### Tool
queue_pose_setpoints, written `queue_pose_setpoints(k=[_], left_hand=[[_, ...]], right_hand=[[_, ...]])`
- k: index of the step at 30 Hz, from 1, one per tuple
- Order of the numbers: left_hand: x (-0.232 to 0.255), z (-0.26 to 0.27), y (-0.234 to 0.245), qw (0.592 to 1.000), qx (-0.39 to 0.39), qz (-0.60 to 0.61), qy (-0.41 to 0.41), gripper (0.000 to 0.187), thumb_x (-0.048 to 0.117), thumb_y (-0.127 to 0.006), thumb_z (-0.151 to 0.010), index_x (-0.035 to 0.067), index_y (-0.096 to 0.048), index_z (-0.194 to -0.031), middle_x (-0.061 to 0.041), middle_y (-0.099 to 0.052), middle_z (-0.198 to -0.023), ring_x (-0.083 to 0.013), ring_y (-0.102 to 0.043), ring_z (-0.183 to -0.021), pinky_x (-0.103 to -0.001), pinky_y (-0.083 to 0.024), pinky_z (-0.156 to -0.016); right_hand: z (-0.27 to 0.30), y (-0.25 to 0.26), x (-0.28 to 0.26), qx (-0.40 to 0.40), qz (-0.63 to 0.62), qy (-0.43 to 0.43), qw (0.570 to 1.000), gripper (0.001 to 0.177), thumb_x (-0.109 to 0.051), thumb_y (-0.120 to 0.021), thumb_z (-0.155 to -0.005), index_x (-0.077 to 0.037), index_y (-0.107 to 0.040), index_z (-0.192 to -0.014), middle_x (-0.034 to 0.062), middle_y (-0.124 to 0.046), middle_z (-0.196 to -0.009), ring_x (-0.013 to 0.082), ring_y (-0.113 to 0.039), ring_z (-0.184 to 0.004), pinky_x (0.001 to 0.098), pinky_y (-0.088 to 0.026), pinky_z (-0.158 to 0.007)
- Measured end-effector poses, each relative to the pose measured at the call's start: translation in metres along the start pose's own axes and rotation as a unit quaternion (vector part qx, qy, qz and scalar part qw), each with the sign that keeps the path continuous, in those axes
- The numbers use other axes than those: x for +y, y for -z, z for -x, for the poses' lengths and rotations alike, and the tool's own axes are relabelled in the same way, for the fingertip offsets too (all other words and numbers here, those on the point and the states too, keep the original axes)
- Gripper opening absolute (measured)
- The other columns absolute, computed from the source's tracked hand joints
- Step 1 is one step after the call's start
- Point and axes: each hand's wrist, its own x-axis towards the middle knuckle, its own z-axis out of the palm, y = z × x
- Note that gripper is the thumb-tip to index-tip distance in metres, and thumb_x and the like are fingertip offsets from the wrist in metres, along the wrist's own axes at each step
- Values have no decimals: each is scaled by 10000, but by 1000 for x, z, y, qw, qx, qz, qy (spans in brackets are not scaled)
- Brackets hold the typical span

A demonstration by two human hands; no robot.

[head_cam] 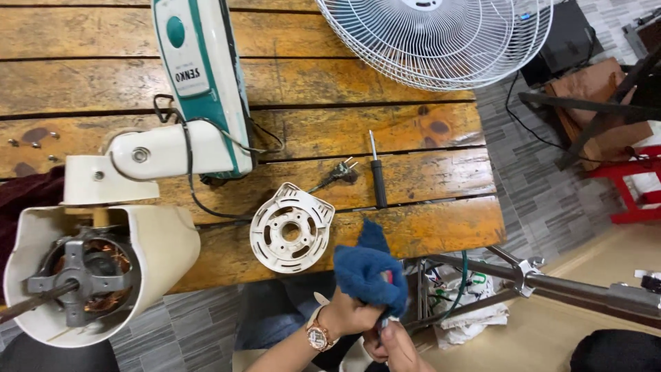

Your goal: Cleaning a fan component using a toothbrush and a cloth on a workbench

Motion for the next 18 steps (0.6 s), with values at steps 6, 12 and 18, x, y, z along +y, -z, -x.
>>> queue_pose_setpoints(k=[6,12,18], left_hand=[[4,4,1,993,-7,-98,-59,215,175,-608,-908,20,-738,-979,-101,-763,-933,-244,-733,-848,-386,-584,-823],[11,0,3,973,-20,-196,-122,266,180,-533,-939,27,-750,-936,-111,-768,-909,-270,-745,-842,-400,-583,-831],[27,-6,-4,966,-50,-233,-96,609,474,-384,-1075,133,-600,-619,7,-558,-528,-174,-560,-453,-339,-416,-471]], right_hand=[[5,-4,-28,-21,-12,-156,987,464,-504,-440,-1029,-60,-489,-905,74,-467,-717,107,-298,-525,279,-193,-499],[-17,-7,-111,-250,107,-26,962,565,-504,-318,-1095,-140,-380,-666,-5,-355,-595,150,-312,-544,328,-255,-571],[-18,18,-128,-270,211,-62,937,491,-476,-349,-1099,-138,-475,-767,-23,-481,-687,136,-418,-604,316,-347,-617]])
